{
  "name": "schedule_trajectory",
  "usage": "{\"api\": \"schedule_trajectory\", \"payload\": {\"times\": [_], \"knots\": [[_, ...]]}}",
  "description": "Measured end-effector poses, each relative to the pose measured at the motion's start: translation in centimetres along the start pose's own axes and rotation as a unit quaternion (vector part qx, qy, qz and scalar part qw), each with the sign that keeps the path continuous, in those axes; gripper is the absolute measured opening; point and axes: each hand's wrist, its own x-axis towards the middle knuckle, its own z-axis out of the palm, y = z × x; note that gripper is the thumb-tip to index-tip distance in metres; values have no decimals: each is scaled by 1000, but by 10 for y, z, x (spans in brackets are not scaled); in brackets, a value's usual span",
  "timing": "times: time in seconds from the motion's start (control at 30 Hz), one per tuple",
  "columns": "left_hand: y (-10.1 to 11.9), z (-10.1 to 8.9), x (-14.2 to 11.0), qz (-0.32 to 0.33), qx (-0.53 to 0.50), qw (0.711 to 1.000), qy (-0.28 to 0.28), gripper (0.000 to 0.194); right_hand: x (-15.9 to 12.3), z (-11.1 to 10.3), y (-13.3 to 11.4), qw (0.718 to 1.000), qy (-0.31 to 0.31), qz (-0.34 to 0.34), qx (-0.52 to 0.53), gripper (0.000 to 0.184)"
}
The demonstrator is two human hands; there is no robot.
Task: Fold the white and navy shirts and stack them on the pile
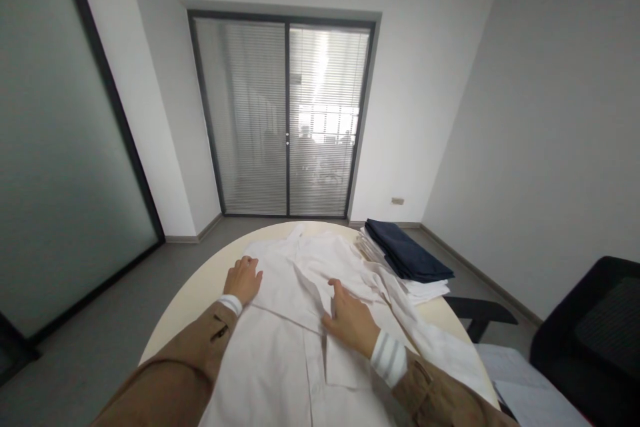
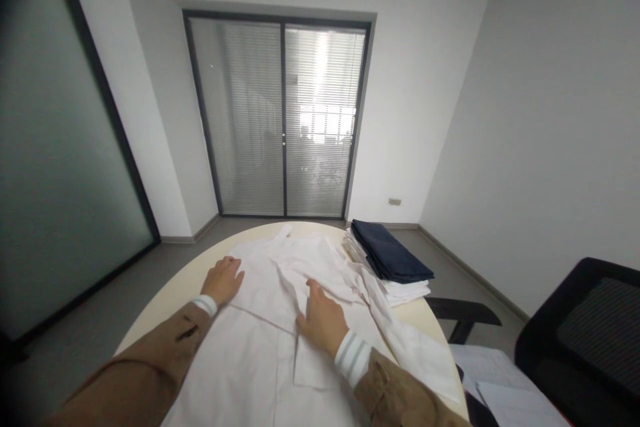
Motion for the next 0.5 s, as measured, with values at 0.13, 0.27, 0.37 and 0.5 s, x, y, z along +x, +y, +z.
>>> {"api": "schedule_trajectory", "payload": {"times": [0.13,0.27,0.37,0.5], "knots": [[-7,19,-7,35,21,998,-57,57,23,-14,31,975,-117,135,130,44],[-27,26,-6,40,21,993,-109,63,31,-36,70,944,-205,142,216,37],[-36,19,-2,47,21,990,-128,62,22,-48,91,922,-272,81,261,42],[-27,5,4,25,31,995,-93,56,10,-60,110,920,-290,141,225,38]]}}
